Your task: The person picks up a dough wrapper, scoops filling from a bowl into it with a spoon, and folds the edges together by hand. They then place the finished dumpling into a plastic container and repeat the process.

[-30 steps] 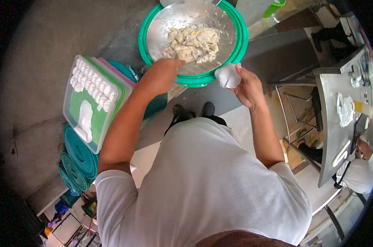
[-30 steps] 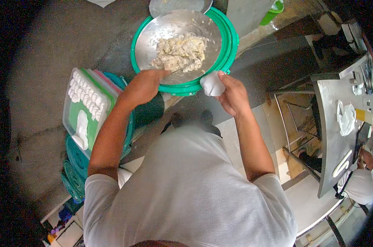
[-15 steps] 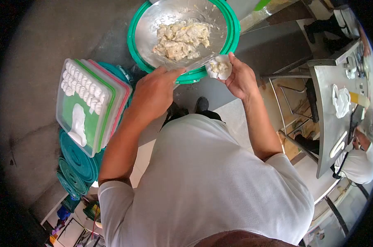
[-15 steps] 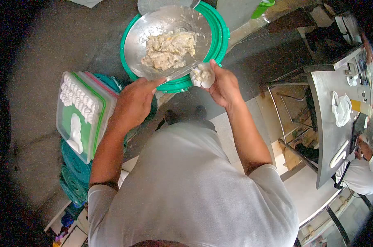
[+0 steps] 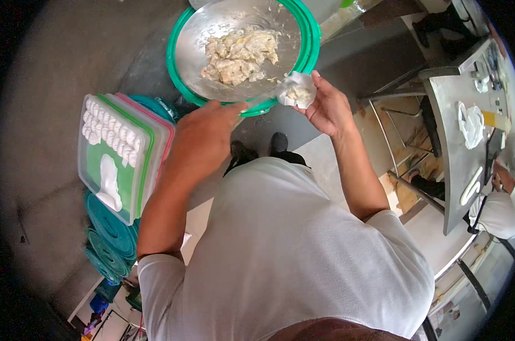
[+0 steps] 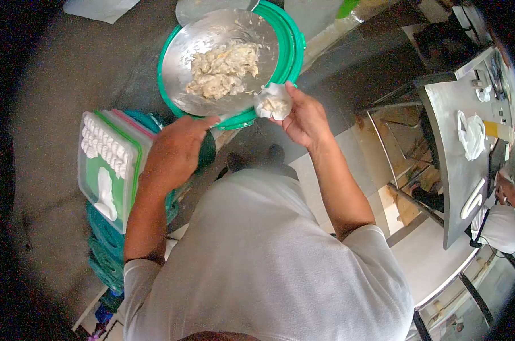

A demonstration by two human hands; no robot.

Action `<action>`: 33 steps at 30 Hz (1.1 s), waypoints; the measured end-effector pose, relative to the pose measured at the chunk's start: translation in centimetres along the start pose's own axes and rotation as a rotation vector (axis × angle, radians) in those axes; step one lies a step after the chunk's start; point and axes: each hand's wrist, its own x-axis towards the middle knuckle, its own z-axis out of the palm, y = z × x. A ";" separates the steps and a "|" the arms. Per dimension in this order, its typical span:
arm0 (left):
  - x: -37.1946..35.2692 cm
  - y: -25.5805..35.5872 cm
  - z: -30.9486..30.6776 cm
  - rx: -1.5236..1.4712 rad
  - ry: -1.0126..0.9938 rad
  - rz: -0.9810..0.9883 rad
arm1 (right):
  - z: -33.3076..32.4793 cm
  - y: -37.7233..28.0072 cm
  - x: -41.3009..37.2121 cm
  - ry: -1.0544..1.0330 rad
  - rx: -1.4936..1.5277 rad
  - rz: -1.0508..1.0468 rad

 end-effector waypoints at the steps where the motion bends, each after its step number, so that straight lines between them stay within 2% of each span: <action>1: -0.3 -0.6 -0.3 0.017 0.051 -0.024 | -0.1 0.1 0.2 0.000 0.034 0.003; 5: 0.3 -2.9 1.2 0.018 0.085 -0.102 | -0.4 0.4 0.6 -0.002 0.008 0.034; 8: 0.4 -2.4 1.9 0.123 0.081 -0.144 | 0.1 0.7 1.0 0.009 0.029 0.049; 10: -0.1 -1.3 1.0 0.014 -0.047 -0.136 | 0.3 0.7 0.9 0.002 -0.040 0.027; 11: 0.0 -1.7 1.1 0.013 -0.048 -0.140 | 0.0 0.8 1.0 0.002 -0.040 0.031; 13: 0.6 -3.0 1.5 0.081 0.092 -0.094 | -0.4 0.9 1.5 -0.028 -0.091 0.030; 14: 0.7 -3.1 1.6 0.084 0.099 -0.099 | -0.2 0.9 1.6 -0.036 -0.095 0.032; 16: 1.0 -3.0 1.9 0.059 -0.019 -0.072 | 0.0 1.0 1.4 -0.003 -0.084 0.038; 20: 1.0 -3.6 1.2 0.003 0.011 -0.056 | -0.4 1.2 1.6 0.007 -0.094 0.030; 23: 1.4 -4.2 2.3 0.052 0.076 -0.137 | -0.2 1.1 1.6 0.009 -0.080 0.028; 25: 1.2 -3.9 3.3 -0.032 0.057 -0.041 | -0.1 1.2 1.6 0.003 -0.063 0.025; 29: -0.8 -1.3 3.7 -0.167 -0.024 -0.091 | 0.2 0.9 1.4 -0.070 -0.016 0.022; 31: -1.6 -0.2 4.9 -0.248 0.130 -0.027 | 1.3 0.6 0.9 -0.065 0.054 0.012; 33: -1.7 -0.2 4.5 -0.269 0.112 -0.014 | 1.1 0.3 0.7 -0.049 0.030 0.007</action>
